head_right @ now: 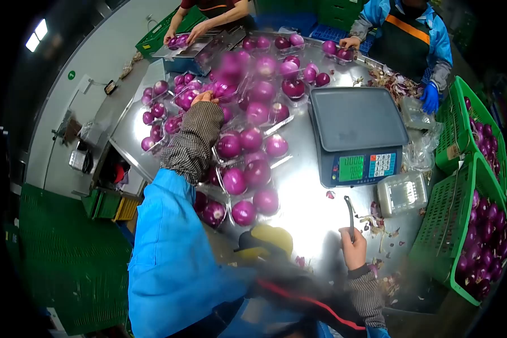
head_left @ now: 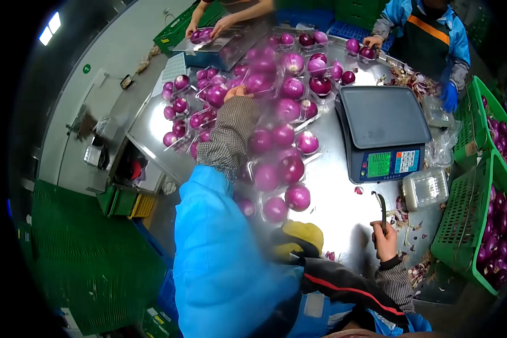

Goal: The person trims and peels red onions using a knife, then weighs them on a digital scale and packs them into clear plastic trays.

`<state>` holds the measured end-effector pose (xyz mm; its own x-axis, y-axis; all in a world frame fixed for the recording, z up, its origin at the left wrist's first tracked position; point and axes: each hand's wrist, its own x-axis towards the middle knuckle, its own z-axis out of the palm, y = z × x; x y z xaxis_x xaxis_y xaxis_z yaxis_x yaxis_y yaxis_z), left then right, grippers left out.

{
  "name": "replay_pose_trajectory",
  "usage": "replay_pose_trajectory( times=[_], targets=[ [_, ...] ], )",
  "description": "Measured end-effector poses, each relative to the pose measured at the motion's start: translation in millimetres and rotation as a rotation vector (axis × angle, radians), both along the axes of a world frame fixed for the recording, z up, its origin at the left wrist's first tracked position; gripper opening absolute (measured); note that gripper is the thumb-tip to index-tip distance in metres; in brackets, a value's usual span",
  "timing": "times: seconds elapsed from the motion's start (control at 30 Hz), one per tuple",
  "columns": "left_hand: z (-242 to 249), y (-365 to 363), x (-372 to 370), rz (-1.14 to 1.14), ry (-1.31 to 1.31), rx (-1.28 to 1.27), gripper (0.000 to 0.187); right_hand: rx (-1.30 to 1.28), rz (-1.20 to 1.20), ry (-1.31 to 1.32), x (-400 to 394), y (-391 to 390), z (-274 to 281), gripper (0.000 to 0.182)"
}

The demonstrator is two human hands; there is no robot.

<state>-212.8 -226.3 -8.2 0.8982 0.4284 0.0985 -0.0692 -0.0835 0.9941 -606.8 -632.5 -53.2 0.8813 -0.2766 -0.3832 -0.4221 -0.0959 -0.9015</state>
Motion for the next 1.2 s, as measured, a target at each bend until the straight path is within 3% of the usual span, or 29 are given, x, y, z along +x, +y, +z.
replay_pose_trajectory(
  times=[0.13, 0.23, 0.27, 0.33, 0.43, 0.47, 0.6, 0.7, 0.73, 0.77, 0.83, 0.9, 0.97, 1.0, 1.1, 1.13, 1.17, 1.2],
  targets=[
    [0, -10, 33, -0.046, 0.132, 0.390, 0.034, -0.016, -0.067, 0.059, 4, 6, -1, 0.015],
    [40, -40, 22, -0.202, 0.330, 0.974, 0.033, -0.059, -0.080, 0.040, 5, 6, -14, 0.016],
    [58, -50, 15, -0.334, 0.377, 1.372, 0.030, -0.074, -0.081, 0.016, 5, 5, -18, 0.017],
    [36, -54, 42, -0.457, 0.428, 1.765, 0.027, -0.112, -0.075, 0.002, 6, 2, -19, 0.017],
    [55, -71, 29, -0.474, 0.513, 1.901, 0.030, -0.120, -0.061, 0.009, 5, 0, -14, 0.017],
    [44, -64, 28, -0.467, 0.406, 1.960, 0.031, -0.120, -0.058, 0.023, 5, -1, -13, 0.018],
    [55, -65, 17, -0.480, 0.499, 1.786, 0.031, -0.159, -0.005, 0.001, -2, -6, -19, 0.019],
    [59, -64, -7, -0.657, 0.451, 1.943, 0.037, -0.240, 0.038, -0.034, -13, -13, -37, 0.021],
    [85, -68, -26, -0.885, 0.371, 1.809, 0.044, -0.254, 0.046, -0.051, -17, -15, -39, 0.021],
    [44, -70, 0, -0.209, 0.379, 1.277, 0.048, -0.265, 0.044, -0.063, -21, -14, -40, 0.022],
    [13, -94, 9, 0.282, 0.267, 0.615, 0.059, -0.282, 0.035, -0.023, -31, -16, -31, 0.023],
    [-25, -101, 32, -0.024, -0.015, 0.412, 0.048, -0.324, 0.019, -0.114, -44, -21, -36, 0.024],
    [-2, -171, -21, -0.484, -0.115, 0.216, 0.033, -0.344, 0.007, -0.131, -57, -25, -40, 0.027],
    [11, -209, -55, -0.659, -0.152, 0.251, 0.023, -0.329, 0.006, -0.127, -62, -26, -36, 0.027],
    [26, -313, -151, -1.107, -0.208, 0.432, 0.025, -0.374, -0.023, -0.198, -83, -30, -48, 0.024],
    [34, -343, -187, -1.229, -0.074, 0.407, 0.025, -0.404, -0.034, -0.238, -87, -31, -53, 0.023],
    [-8, -373, -189, -1.266, -0.321, 0.574, 0.026, -0.369, -0.050, -0.203, -91, -33, -50, 0.024],
    [-5, -398, -214, -1.323, -0.363, 0.666, 0.026, -0.334, -0.068, -0.169, -96, -35, -44, 0.024]
  ],
)
